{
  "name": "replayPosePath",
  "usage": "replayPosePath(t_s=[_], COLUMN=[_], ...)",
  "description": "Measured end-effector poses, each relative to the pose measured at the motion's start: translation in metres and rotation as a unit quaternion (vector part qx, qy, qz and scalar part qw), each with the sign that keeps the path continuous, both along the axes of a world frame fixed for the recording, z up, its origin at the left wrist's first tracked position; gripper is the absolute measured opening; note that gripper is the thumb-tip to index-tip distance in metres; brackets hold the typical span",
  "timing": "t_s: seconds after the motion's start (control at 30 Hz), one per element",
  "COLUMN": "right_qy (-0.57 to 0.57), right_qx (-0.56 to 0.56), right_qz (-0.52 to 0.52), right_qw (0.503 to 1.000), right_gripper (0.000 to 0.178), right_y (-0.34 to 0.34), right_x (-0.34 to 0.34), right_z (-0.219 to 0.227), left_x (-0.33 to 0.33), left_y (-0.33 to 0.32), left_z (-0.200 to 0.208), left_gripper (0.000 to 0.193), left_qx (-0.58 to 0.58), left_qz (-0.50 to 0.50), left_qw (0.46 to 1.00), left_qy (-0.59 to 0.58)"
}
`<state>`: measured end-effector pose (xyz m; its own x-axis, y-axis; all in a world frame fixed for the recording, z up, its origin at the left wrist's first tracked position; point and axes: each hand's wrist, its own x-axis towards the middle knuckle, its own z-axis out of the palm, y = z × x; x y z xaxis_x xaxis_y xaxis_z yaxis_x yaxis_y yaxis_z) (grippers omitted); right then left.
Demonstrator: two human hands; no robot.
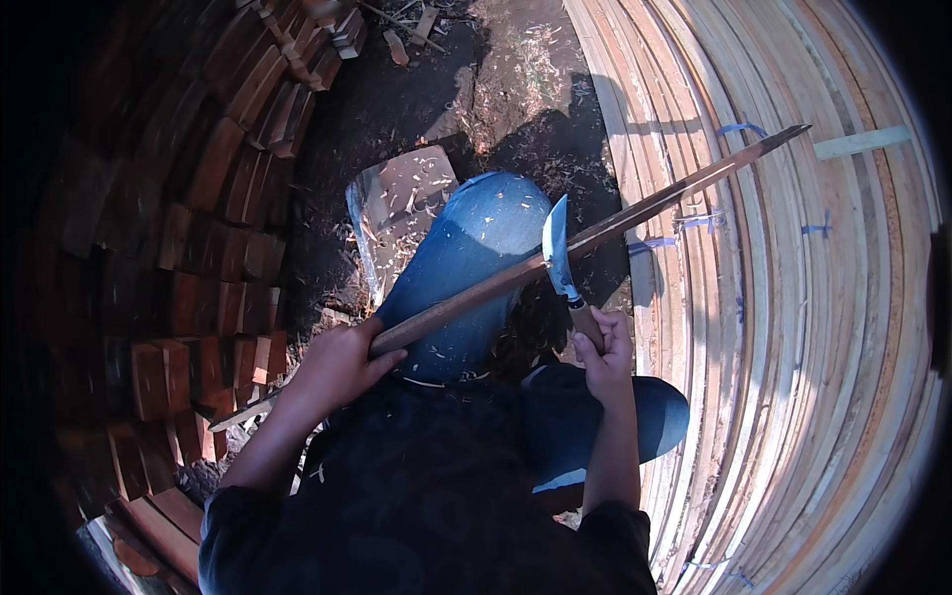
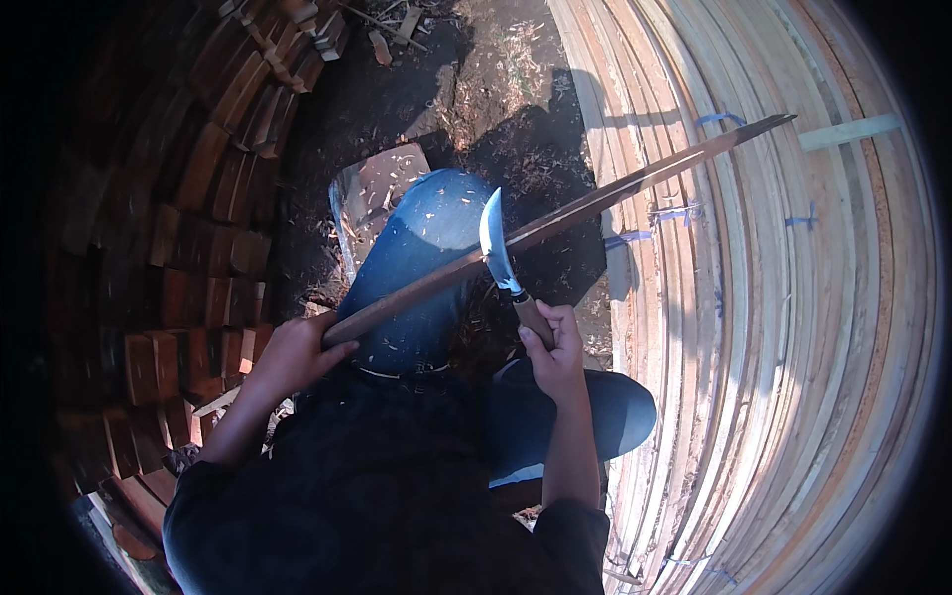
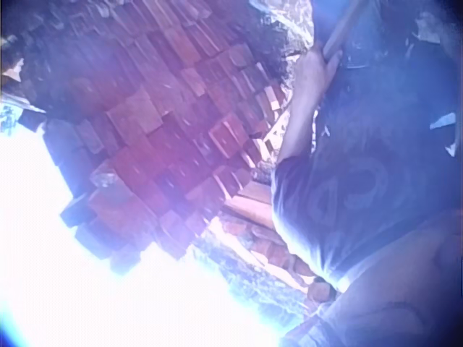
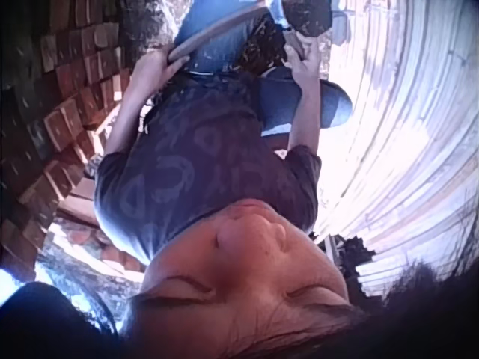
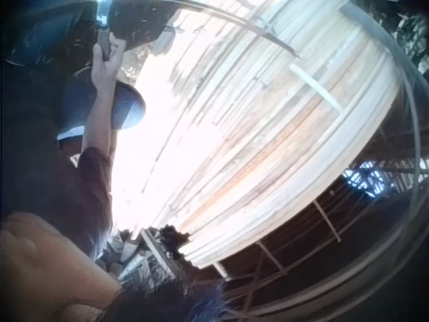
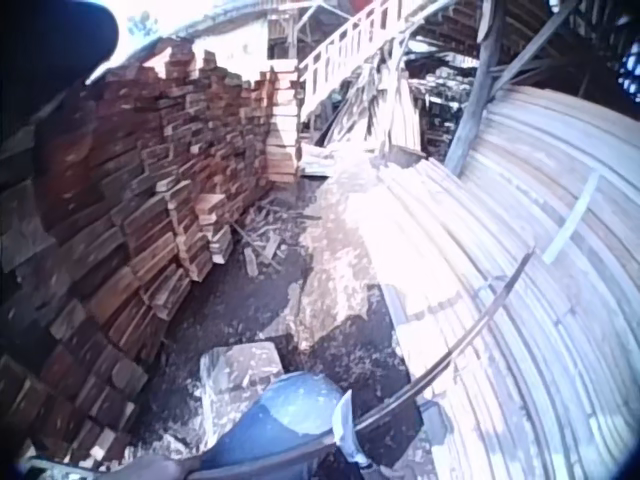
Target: The person sits on the ground and uses a curved knife to shave a long, thin piece of wood held between their legs. They repeatedly scrape the blade along the wood's surface to remove thin shavings.
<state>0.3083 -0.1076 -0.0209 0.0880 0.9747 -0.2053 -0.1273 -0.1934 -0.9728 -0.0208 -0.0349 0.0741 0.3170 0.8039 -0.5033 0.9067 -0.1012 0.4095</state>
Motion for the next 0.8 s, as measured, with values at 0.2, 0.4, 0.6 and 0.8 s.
replayPosePath(t_s=[0.2, 0.4, 0.6, 0.8], right_qy=[-0.087, -0.108, 0.009, 0.012], right_qx=[0.032, 0.049, -0.055, -0.004], right_qz=[0.005, 0.053, -0.045, -0.081], right_qw=[0.996, 0.992, 0.997, 0.997], right_gripper=[0.029, 0.032, 0.032, 0.031], right_y=[0.002, 0.008, 0.005, -0.002], right_x=[0.001, -0.005, 0.001, -0.001], right_z=[-0.007, -0.007, -0.004, -0.007], left_x=[0.000, 0.001, 0.001, 0.002], left_y=[0.000, 0.004, 0.002, 0.000], left_z=[0.000, -0.002, -0.005, -0.004], left_gripper=[0.038, 0.037, 0.038, 0.037], left_qx=[-0.001, -0.017, -0.009, 0.003], left_qz=[0.002, -0.009, -0.006, 0.001], left_qw=[1.000, 1.000, 1.000, 1.000], left_qy=[0.007, -0.004, -0.013, -0.004])
